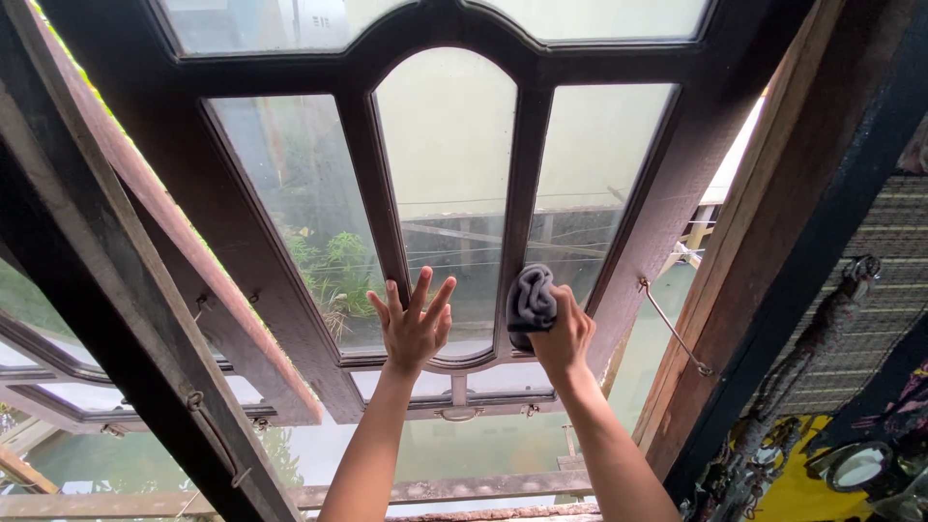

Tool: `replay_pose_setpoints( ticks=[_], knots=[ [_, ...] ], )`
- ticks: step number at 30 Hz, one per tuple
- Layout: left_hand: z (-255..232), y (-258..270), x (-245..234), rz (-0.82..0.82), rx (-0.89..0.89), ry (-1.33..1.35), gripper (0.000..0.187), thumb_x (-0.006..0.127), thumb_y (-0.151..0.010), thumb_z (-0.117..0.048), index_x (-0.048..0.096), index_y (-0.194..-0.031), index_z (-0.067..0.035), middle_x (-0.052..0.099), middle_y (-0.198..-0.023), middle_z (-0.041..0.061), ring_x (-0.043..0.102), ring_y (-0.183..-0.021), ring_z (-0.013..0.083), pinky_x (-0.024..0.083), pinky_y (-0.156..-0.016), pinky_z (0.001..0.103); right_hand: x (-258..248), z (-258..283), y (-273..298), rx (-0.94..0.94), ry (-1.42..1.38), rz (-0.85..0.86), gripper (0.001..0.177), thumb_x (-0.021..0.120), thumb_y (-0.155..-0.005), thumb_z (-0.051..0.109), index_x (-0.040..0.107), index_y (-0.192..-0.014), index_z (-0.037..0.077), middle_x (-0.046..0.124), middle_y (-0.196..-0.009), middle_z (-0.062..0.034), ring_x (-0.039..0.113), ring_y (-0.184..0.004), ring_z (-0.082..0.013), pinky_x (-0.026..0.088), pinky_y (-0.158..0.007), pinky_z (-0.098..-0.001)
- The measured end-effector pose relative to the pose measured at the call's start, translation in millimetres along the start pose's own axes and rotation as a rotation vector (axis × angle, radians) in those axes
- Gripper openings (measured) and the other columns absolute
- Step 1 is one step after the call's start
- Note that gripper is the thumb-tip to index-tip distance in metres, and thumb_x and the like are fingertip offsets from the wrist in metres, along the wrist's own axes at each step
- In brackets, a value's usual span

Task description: The person wipes a multi-pane window with a dark cloth, using the left hand to steady the frame while the right hand wipes each pane in sequence. The person folds the cloth and continues wiping different sections of the same window.

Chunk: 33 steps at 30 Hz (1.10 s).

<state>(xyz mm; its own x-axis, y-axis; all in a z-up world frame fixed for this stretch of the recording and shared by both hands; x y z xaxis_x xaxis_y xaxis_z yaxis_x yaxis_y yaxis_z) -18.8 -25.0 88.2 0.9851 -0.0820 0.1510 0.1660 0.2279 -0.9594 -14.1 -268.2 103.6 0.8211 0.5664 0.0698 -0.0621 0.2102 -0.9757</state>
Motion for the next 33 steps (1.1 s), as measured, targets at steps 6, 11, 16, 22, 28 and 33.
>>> replay_pose_setpoints(
  ticks=[6,11,16,22,28,33],
  knots=[
    [0,-2,0,0.011,-0.007,0.012,0.057,0.047,-0.093,-0.04,0.049,-0.15,-0.047,0.046,-0.16,-0.007,0.012,-0.157,0.0427,0.009,-0.122,0.068,-26,-50,9,0.124,0.226,-0.023,0.027,0.076,-0.067,0.01,0.062,-0.088,0.02,0.059,-0.066,-0.0062,0.065,-0.06,-0.0353,0.054,-0.062,-0.0394],
    [-1,-8,-7,0.032,-0.007,0.012,0.06,0.048,-0.093,-0.037,0.046,-0.152,-0.045,0.042,-0.163,-0.007,0.011,-0.157,0.0429,0.01,-0.121,0.068,-44,-29,-48,0.239,0.123,-0.14,0.022,0.068,-0.078,0.009,0.059,-0.096,0.016,0.06,-0.071,-0.0109,0.064,-0.067,-0.0462,0.053,-0.065,-0.0483],
    [-1,-11,-8,0.06,-0.002,0.039,0.064,0.05,-0.092,-0.036,0.042,-0.155,-0.045,0.035,-0.167,-0.007,0.005,-0.158,0.0431,0.006,-0.121,0.069,-22,0,-40,0.13,-0.026,-0.109,0.026,0.074,-0.069,0.003,0.061,-0.086,0.018,0.062,-0.069,-0.0082,0.067,-0.07,-0.0404,0.055,-0.066,-0.0367],
    [3,-26,-25,0.153,0.001,0.022,0.067,0.053,-0.092,-0.037,0.039,-0.157,-0.043,0.032,-0.168,-0.005,0.012,-0.156,0.0421,0.004,-0.122,0.067,-19,-25,-29,-0.077,0.211,0.06,0.022,0.077,-0.071,0.016,0.065,-0.087,0.024,0.059,-0.067,0.002,0.066,-0.057,-0.0267,0.054,-0.061,-0.0338],
    [19,-103,-28,0.092,0.095,0.072,0.064,0.053,-0.092,-0.04,0.038,-0.154,-0.046,0.025,-0.17,-0.005,0.012,-0.157,0.0356,-0.006,-0.12,0.07,-37,1,-100,0.03,0.225,-0.146,0.024,0.07,-0.077,0.016,0.063,-0.098,0.023,0.059,-0.073,-0.0035,0.068,-0.067,-0.0339,0.053,-0.061,-0.0386],
    [19,-171,-27,0.027,0.167,-0.033,0.074,0.059,-0.091,-0.044,0.031,-0.16,-0.044,0.023,-0.171,-0.005,0.008,-0.158,0.035,-0.004,-0.118,0.074,-8,27,-93,-0.122,0.172,-0.019,0.034,0.069,-0.062,0.015,0.055,-0.093,0.018,0.057,-0.069,-0.0046,0.066,-0.061,-0.0343,0.054,-0.061,-0.0382]
  ],
)
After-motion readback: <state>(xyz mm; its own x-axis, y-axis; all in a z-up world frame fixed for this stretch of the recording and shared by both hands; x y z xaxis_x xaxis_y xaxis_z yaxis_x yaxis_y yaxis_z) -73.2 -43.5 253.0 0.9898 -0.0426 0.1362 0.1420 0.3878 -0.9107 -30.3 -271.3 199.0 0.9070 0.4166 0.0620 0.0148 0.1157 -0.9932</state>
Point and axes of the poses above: each hand's wrist, its own y-axis away from the middle knuckle, its own x-axis out of the palm, z = x × y, the point moved 9 cm from there along -y, towards the middle knuckle
